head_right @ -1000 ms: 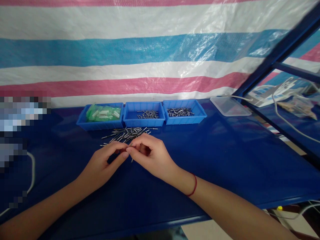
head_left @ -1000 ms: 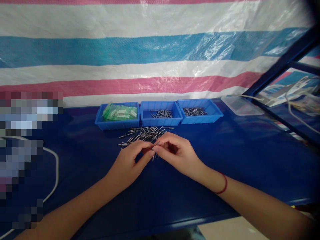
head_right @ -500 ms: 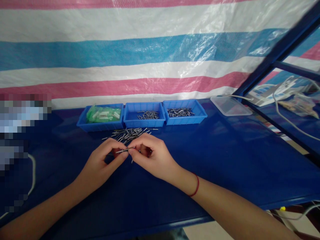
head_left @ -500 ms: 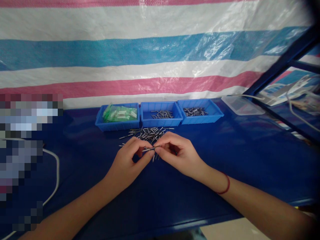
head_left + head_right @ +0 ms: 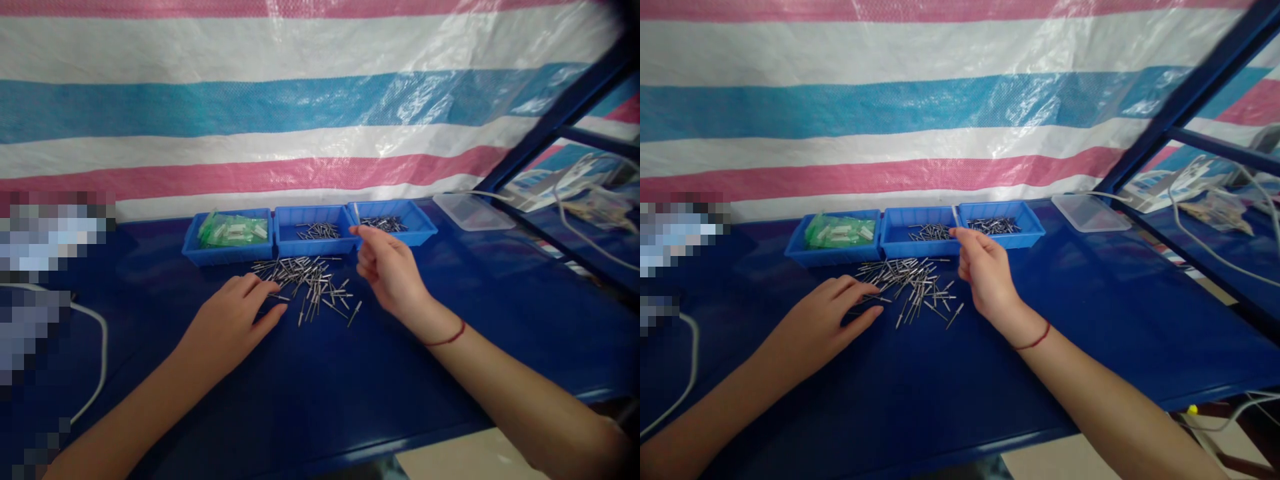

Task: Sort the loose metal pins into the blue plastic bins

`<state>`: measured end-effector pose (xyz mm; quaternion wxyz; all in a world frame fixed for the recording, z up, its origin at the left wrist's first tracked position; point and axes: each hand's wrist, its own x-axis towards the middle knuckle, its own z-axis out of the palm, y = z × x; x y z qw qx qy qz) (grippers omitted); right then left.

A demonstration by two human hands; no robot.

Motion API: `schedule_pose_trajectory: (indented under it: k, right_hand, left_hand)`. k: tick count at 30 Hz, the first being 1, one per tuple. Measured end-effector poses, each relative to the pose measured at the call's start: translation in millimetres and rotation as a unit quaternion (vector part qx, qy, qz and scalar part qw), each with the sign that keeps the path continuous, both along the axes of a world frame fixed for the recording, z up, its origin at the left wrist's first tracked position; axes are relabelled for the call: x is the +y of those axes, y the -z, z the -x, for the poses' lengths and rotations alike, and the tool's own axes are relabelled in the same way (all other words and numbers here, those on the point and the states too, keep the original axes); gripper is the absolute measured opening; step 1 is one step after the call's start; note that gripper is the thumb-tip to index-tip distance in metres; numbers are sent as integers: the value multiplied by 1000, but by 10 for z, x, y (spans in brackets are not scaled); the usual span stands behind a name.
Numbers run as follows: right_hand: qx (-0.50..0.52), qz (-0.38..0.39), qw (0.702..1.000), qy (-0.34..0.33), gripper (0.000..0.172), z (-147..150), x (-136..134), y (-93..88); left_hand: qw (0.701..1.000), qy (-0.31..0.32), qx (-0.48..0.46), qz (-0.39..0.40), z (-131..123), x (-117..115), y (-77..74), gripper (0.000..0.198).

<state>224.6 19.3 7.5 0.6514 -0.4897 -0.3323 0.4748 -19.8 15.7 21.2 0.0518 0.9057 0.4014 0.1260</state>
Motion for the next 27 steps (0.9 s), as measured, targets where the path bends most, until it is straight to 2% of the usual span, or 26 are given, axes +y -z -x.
schedule_pose_trajectory:
  k: [2, 5, 10, 15, 18, 20, 23, 25, 27]
  right_hand:
    - [55, 16, 998, 19, 29, -120, 75, -21]
    - [101, 36, 994, 9, 33, -190, 99, -62]
    - [109, 59, 991, -49, 30, -65, -7, -98]
    - [25, 70, 992, -104, 25, 103, -87, -17]
    - [-129, 16, 985, -115, 23, 182, -140, 29]
    - [-263, -56, 953, -138, 23, 227, -192, 41]
    - [-423, -151, 874, -186, 19, 288, -283, 41]
    - [-478, -177, 835, -206, 18, 321, -331, 37]
    - [-493, -183, 822, -219, 20, 341, -359, 33]
  left_hand:
    - [999, -10, 39, -8, 43, 17, 1, 30]
    - [997, 2, 79, 3, 83, 38, 7, 28]
    - [995, 4, 96, 25, 57, 71, 16, 21]
    - [997, 22, 76, 9, 7, 111, 91, 19]
    - [997, 32, 58, -31, -17, 127, 149, 19]
    - [997, 32, 43, -60, -38, 121, 162, 18]
    - [997, 45, 3, -66, -76, 78, 132, 17]
    - [996, 64, -52, -46, -97, 31, 95, 16]
    - [989, 71, -128, -18, -110, -20, 63, 15]
